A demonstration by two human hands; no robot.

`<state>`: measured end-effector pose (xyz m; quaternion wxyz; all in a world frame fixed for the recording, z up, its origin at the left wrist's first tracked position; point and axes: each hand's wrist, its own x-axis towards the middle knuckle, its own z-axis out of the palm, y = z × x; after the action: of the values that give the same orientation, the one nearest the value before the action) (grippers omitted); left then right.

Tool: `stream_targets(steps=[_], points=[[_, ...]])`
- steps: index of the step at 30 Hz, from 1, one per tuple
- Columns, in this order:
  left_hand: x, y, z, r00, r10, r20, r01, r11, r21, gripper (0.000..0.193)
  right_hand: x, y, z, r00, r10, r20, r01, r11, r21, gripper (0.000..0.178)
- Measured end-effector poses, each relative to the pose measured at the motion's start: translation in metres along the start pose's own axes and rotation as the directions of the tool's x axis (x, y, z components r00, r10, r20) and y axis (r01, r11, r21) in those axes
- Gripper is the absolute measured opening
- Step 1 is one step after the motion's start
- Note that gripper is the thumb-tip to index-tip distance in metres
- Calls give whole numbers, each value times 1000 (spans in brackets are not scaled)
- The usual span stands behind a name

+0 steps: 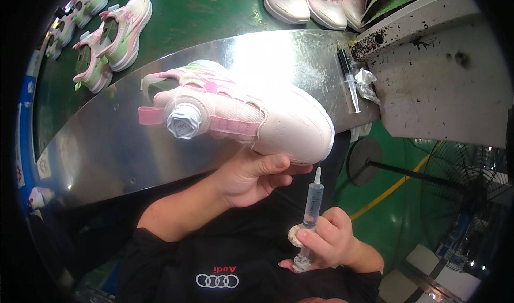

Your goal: The person takes shoes one at a time, applies liquid along the seams using a syringe, and places the shoes onto the conveyor belt.

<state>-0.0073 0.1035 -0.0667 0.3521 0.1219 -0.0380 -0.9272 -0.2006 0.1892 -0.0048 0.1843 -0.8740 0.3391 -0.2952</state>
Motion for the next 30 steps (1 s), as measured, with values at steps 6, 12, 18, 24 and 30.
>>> stream_targets(steps=[6, 12, 18, 24, 30], points=[[-2, 0, 2, 1000, 3, 7, -3, 1000, -3, 40, 0, -1, 1, 1000, -7, -8, 7, 1000, -25, 55], [-4, 0, 1, 1000, 21, 10, -21, 1000, -5, 39, 0, -6, -2, 1000, 2, 6, -2, 1000, 15, 58], [-11, -8, -31, 994, -27, 103, 25, 999, 20, 41, 0, 10, -17, 980, 28, -196, 5, 986, 166, 75], [-25, -13, -34, 999, -49, 20, 47, 994, 101, 62, -25, 71, 3, 913, 408, 5, -327, 725, 605, 99], [-20, -15, -32, 1000, 0, 9, -1, 991, 134, 68, -27, 70, -3, 839, 536, 89, -447, 589, 673, 98]])
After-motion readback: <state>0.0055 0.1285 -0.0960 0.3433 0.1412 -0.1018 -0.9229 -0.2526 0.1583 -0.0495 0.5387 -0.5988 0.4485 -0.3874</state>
